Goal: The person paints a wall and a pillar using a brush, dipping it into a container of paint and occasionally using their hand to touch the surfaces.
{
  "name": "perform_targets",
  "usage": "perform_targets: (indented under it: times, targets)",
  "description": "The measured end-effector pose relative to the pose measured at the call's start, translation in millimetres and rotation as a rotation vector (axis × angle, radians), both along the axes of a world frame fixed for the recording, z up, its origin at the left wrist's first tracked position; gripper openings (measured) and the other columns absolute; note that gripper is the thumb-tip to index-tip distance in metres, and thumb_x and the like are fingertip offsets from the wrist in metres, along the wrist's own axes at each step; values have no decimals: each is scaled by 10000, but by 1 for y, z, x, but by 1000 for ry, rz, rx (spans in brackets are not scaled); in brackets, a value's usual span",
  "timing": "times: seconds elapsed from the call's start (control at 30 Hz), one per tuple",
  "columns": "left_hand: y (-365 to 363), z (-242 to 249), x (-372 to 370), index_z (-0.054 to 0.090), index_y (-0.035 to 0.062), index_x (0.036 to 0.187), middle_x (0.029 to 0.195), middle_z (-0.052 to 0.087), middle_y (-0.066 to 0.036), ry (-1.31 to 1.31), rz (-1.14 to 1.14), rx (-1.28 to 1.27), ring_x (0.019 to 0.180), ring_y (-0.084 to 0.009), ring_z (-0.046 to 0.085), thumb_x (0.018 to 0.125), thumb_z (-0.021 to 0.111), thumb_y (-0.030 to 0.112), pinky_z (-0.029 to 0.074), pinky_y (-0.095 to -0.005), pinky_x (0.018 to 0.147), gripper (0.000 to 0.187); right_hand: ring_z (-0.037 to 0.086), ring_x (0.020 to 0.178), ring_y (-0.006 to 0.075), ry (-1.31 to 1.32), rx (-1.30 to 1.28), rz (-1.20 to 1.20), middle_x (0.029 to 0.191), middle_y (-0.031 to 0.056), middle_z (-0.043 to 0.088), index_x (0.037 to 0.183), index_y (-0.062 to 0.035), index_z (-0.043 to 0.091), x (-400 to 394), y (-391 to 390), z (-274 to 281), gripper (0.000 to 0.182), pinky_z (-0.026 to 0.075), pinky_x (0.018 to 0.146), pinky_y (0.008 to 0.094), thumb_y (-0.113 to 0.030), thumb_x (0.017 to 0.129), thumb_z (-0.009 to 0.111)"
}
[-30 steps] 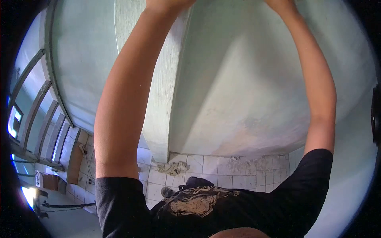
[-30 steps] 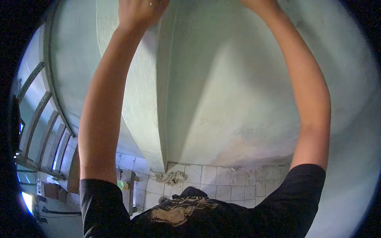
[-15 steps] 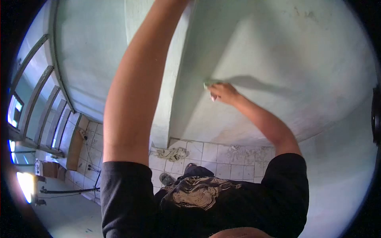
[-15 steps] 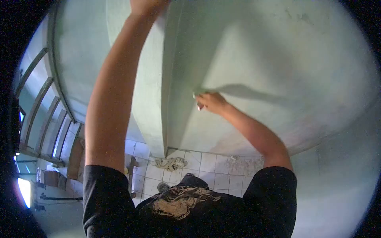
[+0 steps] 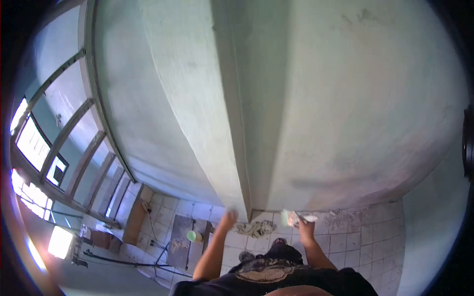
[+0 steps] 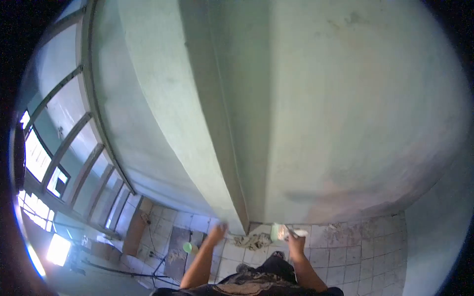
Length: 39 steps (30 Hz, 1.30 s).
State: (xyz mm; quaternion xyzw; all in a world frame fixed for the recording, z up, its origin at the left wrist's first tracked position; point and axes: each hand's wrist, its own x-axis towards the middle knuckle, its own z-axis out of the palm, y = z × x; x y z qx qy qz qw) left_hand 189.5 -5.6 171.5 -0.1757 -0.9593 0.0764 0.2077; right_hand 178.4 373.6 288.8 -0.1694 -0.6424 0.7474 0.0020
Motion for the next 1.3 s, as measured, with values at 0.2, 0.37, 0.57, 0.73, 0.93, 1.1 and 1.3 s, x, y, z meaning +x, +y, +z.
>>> perform_targets:
  times: [0.2, 0.37, 0.57, 0.73, 0.93, 1.1, 1.3]
  targets:
    - [10, -114, 262, 674, 60, 841, 838, 646, -169, -1429, 367, 329, 810, -291, 637, 831, 507, 188, 494, -449, 667, 210, 647, 826, 244, -119, -189, -193, 958, 126, 614, 1025, 11, 527, 23, 37, -24, 244, 568, 659, 362, -92, 826, 624]
    - [-12, -77, 296, 671, 53, 890, 925, 646, -151, -1598, 554, 285, 837, -261, 637, 817, 536, 169, 505, -418, 690, 193, 657, 800, 256, -177, -268, -74, 941, 128, 624, 1051, -10, 521, 12, 27, -21, 268, 565, 652, 374, -127, 829, 616]
    - [-5, -69, 217, 668, 44, 949, 1030, 647, -130, -1469, 357, -143, 869, -225, 637, 800, 569, 146, 517, -381, 718, 206, 626, 818, 262, -203, -490, 16, 966, 114, 593, 1069, -31, 507, -24, 24, 10, 267, 552, 643, 383, -141, 840, 589]
    - [88, -17, 97, 605, 40, 1122, 1016, 652, -117, -565, 446, 1361, 873, -196, 640, 854, 543, 178, 514, -332, 768, 308, 573, 995, 254, -252, -681, 184, 1052, 107, 576, 1111, -107, 511, -47, 66, 15, 281, 522, 740, 426, -190, 853, 586]
    - [171, 89, -13, 584, 46, 1136, 1099, 625, -126, -549, 314, 1328, 961, -243, 617, 868, 508, 184, 476, -328, 871, 310, 581, 850, 217, -286, -749, 175, 925, 95, 580, 1068, -38, 536, -65, 112, -48, 257, 536, 677, 328, -180, 862, 596]
    - [158, 202, -53, 662, 79, 946, 1231, 557, -138, -271, 227, 1237, 1149, -279, 525, 840, 527, 126, 426, -351, 950, 178, 589, 798, 230, -371, -1045, 222, 921, 132, 589, 1021, -46, 571, -105, 128, -178, 184, 528, 686, 350, -190, 921, 512]
    - [134, 396, -73, 609, 19, 882, 1112, 614, -119, 268, -33, 931, 874, -160, 613, 794, 540, -48, 493, -271, 743, 131, 581, 898, 241, -102, -802, 356, 958, 109, 591, 1018, -37, 566, -138, 149, 71, 191, 527, 720, 353, -138, 857, 589]
